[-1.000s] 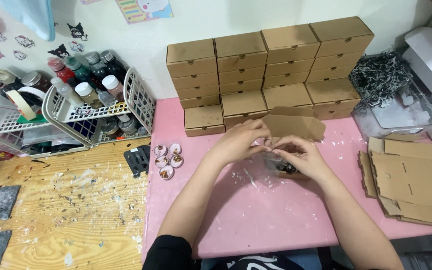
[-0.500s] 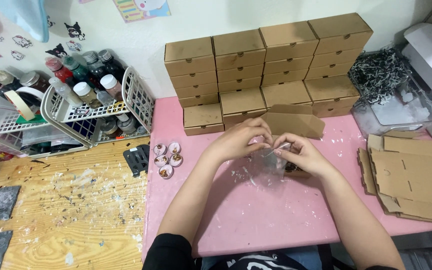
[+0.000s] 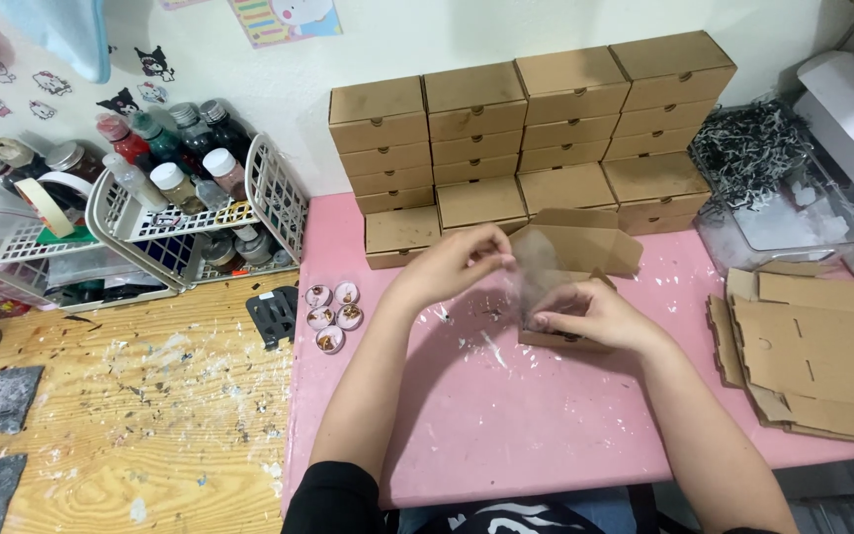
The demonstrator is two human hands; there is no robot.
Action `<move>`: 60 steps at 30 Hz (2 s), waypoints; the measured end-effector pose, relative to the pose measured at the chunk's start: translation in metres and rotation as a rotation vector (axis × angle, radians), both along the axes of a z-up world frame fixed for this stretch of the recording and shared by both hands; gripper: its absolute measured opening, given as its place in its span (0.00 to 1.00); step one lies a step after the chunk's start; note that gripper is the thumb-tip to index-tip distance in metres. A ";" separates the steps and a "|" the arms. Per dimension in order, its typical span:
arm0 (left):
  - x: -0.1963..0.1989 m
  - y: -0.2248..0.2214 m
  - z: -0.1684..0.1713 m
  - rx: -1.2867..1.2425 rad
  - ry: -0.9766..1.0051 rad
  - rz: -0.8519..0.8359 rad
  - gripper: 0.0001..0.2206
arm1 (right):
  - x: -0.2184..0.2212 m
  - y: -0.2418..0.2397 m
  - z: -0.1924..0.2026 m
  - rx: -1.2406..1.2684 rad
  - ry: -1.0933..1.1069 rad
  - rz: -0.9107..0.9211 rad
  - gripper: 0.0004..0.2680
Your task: The recorder is assembling small cardboard mailing boxes and filling them with decorative shredded paper and small bagged items.
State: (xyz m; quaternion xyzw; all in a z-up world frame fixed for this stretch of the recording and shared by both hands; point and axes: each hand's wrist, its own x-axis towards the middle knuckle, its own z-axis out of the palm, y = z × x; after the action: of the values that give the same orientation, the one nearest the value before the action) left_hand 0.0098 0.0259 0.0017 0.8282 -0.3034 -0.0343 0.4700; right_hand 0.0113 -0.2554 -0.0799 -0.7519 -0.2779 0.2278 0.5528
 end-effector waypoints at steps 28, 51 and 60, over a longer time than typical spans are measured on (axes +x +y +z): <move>-0.047 0.080 0.074 -0.006 -0.425 0.600 0.06 | -0.057 0.156 -0.017 -0.337 -0.741 0.073 0.15; -0.039 0.086 0.065 0.043 -0.395 0.600 0.07 | -0.035 0.287 -0.039 -0.340 -0.689 -0.148 0.19; -0.033 0.091 0.062 0.007 -0.194 0.638 0.08 | -0.012 0.178 -0.010 0.002 -0.168 -0.112 0.19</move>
State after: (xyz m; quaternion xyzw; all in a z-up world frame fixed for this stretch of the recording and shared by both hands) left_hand -0.0229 0.1173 0.0638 0.8824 -0.0719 0.1925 0.4232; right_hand -0.0004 -0.0778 -0.0895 -0.7821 -0.2811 0.1323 0.5402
